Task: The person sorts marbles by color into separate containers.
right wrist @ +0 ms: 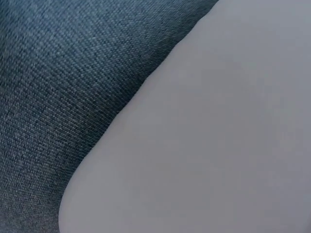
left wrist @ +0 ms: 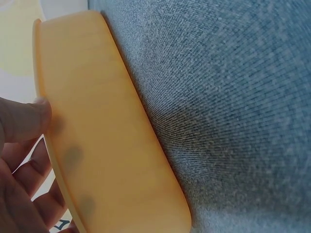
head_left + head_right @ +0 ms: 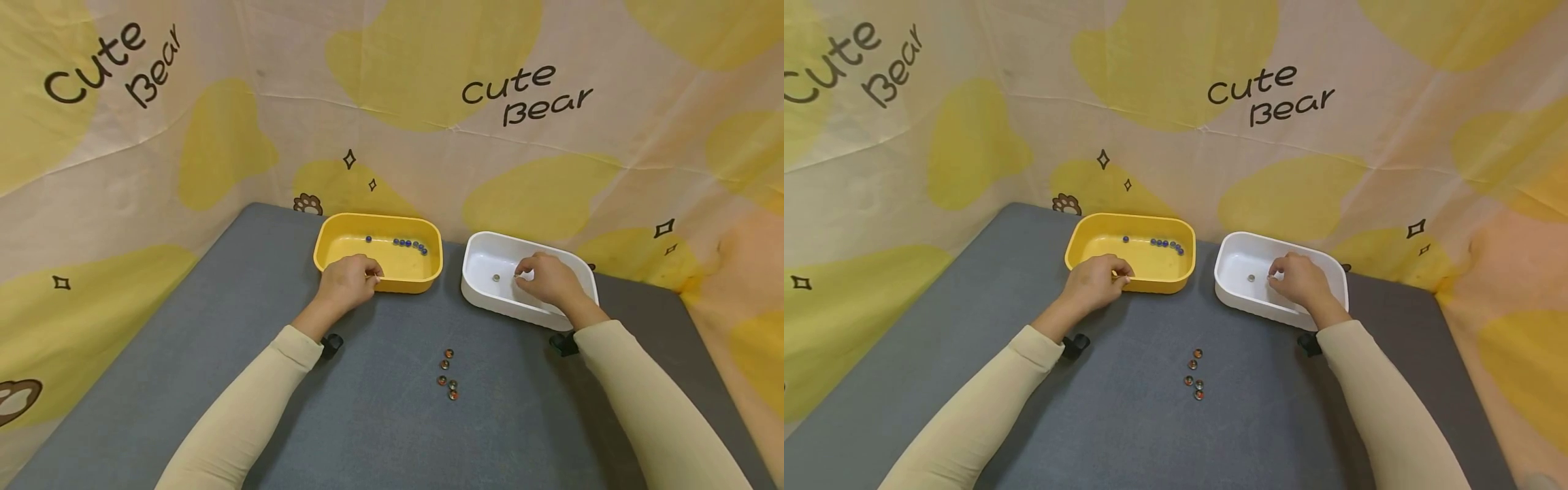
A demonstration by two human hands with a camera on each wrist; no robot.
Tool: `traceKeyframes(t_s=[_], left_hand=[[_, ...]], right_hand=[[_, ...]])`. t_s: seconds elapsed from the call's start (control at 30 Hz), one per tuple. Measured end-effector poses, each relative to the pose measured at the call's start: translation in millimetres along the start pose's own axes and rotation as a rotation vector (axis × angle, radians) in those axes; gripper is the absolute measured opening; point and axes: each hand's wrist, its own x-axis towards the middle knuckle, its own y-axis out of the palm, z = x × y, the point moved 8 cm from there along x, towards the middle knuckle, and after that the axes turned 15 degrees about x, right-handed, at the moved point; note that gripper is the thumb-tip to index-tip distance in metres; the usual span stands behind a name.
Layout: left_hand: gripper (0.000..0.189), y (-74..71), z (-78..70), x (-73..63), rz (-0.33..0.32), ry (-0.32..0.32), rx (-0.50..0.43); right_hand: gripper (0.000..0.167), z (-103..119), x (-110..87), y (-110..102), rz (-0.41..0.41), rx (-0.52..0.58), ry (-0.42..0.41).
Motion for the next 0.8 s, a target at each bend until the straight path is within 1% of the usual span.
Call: traceKeyframes(t_s=[0.37, 0.8], left_hand=[[0.011, 0.0, -0.4, -0.2, 0.003, 0.006, -0.004], [0.012, -0.4, -0.5, -1.0, -0.005, 0.002, 0.006]], right_hand=[[0.018, -8, 8.4, 11, 0.046, -0.002, 0.067], [0.019, -12, 15.2, 18, 0.054, 0.003, 0.083]])
